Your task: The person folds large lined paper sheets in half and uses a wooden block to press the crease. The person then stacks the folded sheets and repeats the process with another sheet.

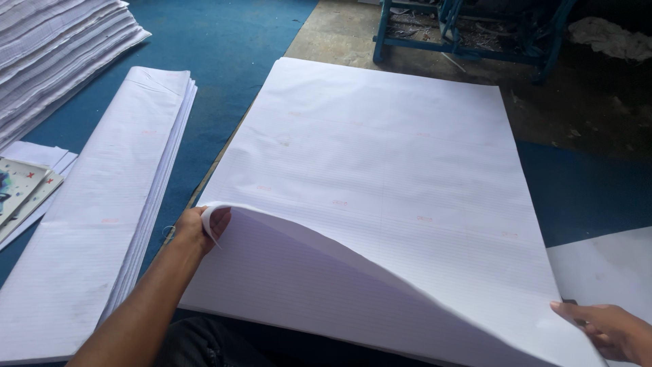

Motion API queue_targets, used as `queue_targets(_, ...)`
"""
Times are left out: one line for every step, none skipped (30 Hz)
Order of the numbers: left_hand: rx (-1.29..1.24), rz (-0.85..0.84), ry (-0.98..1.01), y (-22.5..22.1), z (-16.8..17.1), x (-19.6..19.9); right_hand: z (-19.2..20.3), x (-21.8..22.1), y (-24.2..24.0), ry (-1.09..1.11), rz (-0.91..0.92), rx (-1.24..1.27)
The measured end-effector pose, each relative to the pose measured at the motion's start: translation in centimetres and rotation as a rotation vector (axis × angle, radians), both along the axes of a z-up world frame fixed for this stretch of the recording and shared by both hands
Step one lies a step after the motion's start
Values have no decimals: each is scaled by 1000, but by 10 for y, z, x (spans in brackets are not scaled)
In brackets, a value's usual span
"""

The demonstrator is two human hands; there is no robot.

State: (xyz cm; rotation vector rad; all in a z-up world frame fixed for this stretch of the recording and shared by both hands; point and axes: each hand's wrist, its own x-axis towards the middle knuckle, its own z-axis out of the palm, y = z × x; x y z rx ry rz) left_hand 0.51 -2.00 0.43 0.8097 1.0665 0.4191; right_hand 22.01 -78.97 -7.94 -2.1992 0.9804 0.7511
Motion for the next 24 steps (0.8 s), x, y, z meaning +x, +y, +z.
queue_targets(5,-19,35,1,-1,-1,1,-1,-1,23,12,36)
queue_targets(11,-38,71,3,-2,-1,2,-2,-2,46,24,73)
queue_targets(41,-99,112,6,-4,-2,4,-3,-2,68,36,109)
queue_targets(73,-160,152,10,-7,-3,7,-5,-1,41,24,132)
queue_targets(105,-220,192,15,-10,-5,10,-6,-1,14,11,155)
queue_targets(116,-229,179,21,-15,-6,13,-9,1,-11,-2,178)
queue_targets(126,-237,166,26,-20,-7,16,-13,3,-61,27,172)
queue_targets(137,-246,152,32,-26,-7,18,-18,5,-112,55,165)
queue_targets(188,-286,190,38,-32,-7,21,-21,7,-163,83,158)
queue_targets(238,-326,228,44,-38,-7,24,-23,9,-145,119,90)
queue_targets(289,-367,267,50,-45,-7,26,-24,10,-126,154,22)
queue_targets(326,-399,275,58,-51,-8,27,-25,10,-108,190,-46)
queue_targets(364,-432,284,65,-57,-9,28,-25,9,-128,163,-5)
queue_targets(402,-465,291,72,-62,-9,29,-24,5,-148,134,36)
queue_targets(441,-485,322,78,-67,-8,28,-22,0,-168,106,77)
queue_targets(480,-504,352,82,-71,-4,26,-20,-4,-209,65,76)
queue_targets(521,-523,381,84,-75,2,23,-18,-8,-250,23,76)
queue_targets(541,-538,346,82,-79,8,18,-16,-12,-288,-18,75)
queue_targets(561,-555,312,79,-82,14,14,-12,-17,-325,-40,89)
queue_targets(578,-573,278,74,-83,19,11,-10,-22,-360,-62,101)
queue_targets(568,-575,281,68,-83,25,7,-8,-27,-394,-85,112)
queue_targets(559,-577,284,59,-82,33,5,-5,-31,-428,-65,61)
queue_targets(549,-578,286,49,-80,40,2,-2,-34,-461,-44,9)
queue_targets(552,-584,288,39,-77,45,1,0,-37,-493,-22,-42)
